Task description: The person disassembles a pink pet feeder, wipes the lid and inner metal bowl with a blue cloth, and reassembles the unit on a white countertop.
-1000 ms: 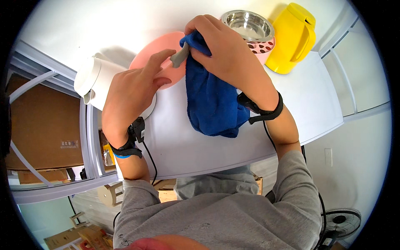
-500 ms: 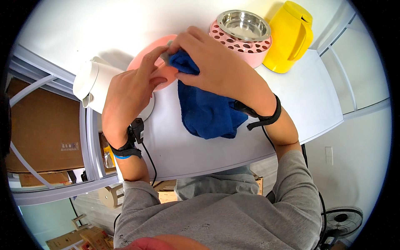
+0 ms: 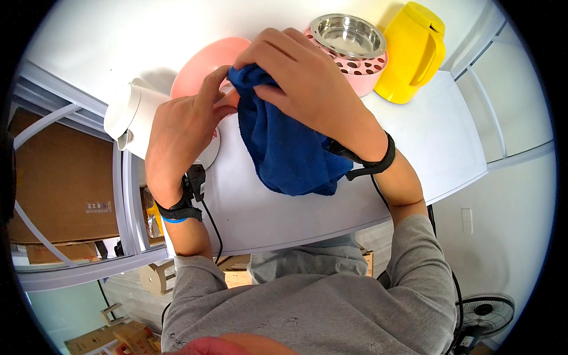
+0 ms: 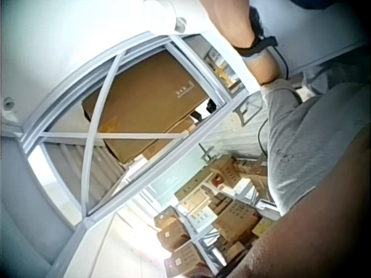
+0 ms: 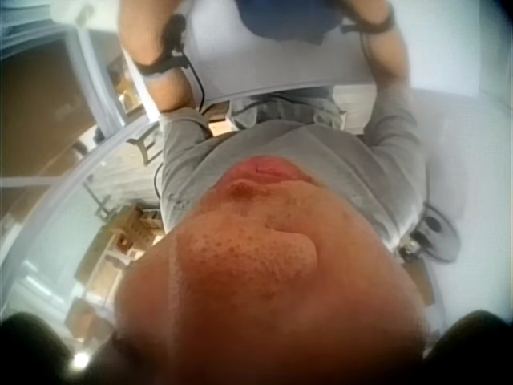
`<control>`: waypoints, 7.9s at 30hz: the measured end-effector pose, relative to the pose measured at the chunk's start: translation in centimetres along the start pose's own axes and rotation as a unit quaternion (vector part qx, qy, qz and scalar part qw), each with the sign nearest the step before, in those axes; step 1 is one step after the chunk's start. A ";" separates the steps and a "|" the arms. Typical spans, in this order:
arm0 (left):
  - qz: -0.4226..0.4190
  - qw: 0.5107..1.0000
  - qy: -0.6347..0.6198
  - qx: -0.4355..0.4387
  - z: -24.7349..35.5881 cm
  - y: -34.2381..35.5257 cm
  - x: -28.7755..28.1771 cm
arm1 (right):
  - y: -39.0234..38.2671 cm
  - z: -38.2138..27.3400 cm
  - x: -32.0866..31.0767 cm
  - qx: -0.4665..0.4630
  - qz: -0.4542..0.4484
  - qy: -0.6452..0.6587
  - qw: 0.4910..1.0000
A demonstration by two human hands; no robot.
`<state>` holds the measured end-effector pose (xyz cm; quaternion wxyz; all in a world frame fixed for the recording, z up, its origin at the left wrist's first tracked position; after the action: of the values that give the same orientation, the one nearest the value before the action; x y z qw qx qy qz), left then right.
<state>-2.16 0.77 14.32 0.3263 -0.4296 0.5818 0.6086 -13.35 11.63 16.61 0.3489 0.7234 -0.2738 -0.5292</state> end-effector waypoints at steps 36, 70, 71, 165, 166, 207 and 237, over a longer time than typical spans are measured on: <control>0.111 0.988 -0.064 0.081 2.1 0.5 -0.4 | -1.2 -2.4 0.7 0.059 0.067 -0.103 0.991; 0.048 0.985 -0.164 0.006 0.7 0.7 0.1 | -0.2 0.9 0.4 -0.034 -0.069 0.078 0.994; 0.058 0.987 -0.150 0.010 0.6 0.8 -0.4 | -0.2 1.2 0.5 -0.041 -0.085 0.077 0.993; 0.073 0.924 -0.368 -0.071 0.4 1.0 0.6 | -1.2 3.5 2.3 0.137 -0.090 0.075 0.984; 0.064 0.918 -0.386 -0.064 0.4 1.0 0.5 | -1.1 3.5 2.3 0.135 -0.090 0.083 0.983; 0.113 0.946 -0.278 -0.124 -1.8 0.5 0.0 | -0.5 2.1 -0.2 0.075 -0.146 0.062 0.985; 0.111 0.949 -0.271 -0.116 -1.1 0.7 0.3 | 0.0 2.7 -0.6 0.037 -0.053 0.074 0.995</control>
<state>-2.74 -0.46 14.38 0.3500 -0.2163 0.4412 0.7976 -16.07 11.51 16.46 0.3131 0.7864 -0.2281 -0.4811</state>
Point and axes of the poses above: each hand's wrist, its own y-axis towards the middle knuckle, its own x-axis out of the palm, z = x × y, the point moved 9 cm from there along y, towards the middle knuckle, and after that the axes turned 4 degrees about x, right-handed, at the moved point
